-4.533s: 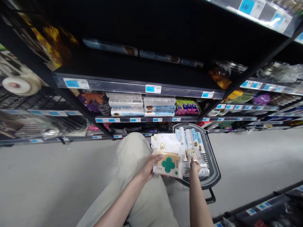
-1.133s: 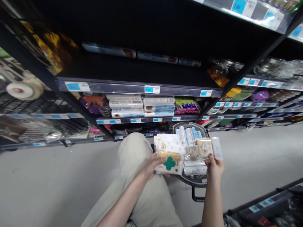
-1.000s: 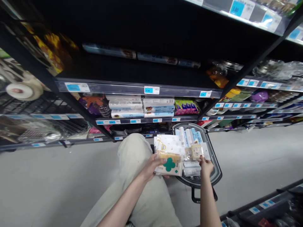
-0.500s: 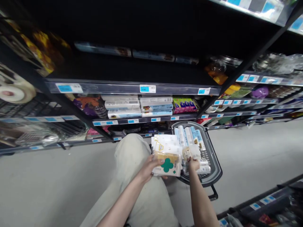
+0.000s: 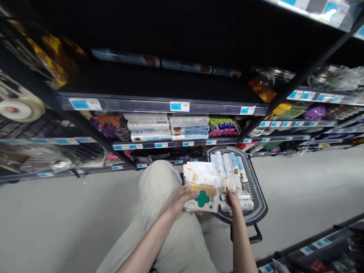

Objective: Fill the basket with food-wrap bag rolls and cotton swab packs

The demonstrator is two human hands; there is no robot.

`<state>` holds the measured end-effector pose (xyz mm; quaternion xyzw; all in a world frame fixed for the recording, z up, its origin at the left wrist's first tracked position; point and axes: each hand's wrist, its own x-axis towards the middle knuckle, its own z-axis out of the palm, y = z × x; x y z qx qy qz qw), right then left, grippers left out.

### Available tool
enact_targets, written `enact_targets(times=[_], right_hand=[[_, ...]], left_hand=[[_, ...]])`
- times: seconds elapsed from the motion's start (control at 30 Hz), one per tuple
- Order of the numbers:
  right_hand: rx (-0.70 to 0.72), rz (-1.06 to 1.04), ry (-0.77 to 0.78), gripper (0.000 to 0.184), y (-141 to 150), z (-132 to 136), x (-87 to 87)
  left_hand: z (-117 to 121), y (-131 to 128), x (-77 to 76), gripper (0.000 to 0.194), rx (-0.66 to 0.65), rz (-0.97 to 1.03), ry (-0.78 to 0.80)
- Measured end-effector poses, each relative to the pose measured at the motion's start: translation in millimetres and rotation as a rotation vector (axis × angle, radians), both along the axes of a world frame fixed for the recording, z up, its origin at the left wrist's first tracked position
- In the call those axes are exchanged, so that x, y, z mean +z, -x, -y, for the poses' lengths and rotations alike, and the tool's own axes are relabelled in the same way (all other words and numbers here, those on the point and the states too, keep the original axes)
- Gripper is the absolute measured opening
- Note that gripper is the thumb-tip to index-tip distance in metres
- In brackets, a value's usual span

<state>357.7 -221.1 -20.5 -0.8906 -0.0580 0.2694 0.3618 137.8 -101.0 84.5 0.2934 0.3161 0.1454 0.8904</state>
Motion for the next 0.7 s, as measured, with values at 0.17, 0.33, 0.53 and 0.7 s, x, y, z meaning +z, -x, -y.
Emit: enact_targets(times=[0.17,0.33,0.53,0.7], right_hand=[[0.224,-0.029,-0.381,0.057,58.9,12.1,77.7],[0.35,0.23,-0.283,0.046,104.9,3.6,136.3],[0.339,0.187,-0.291,0.031,105.1,-2.7,130.6],[0.143,0.139,-0.46,0.041,94.6,9.2,136.1]], left_hand=[[0.8,-1.4,-1.0,0.047,-0.009,-0.001,-0.01],[2.5,-2.9,-0.5,0.047,0.045,-0.034,-0.02],[3.6,-1.2,-0.6,0.059,0.026,0.045,-0.035],[3.4,-0.3,-1.6,0.061,0.022,0.071,-0.026]])
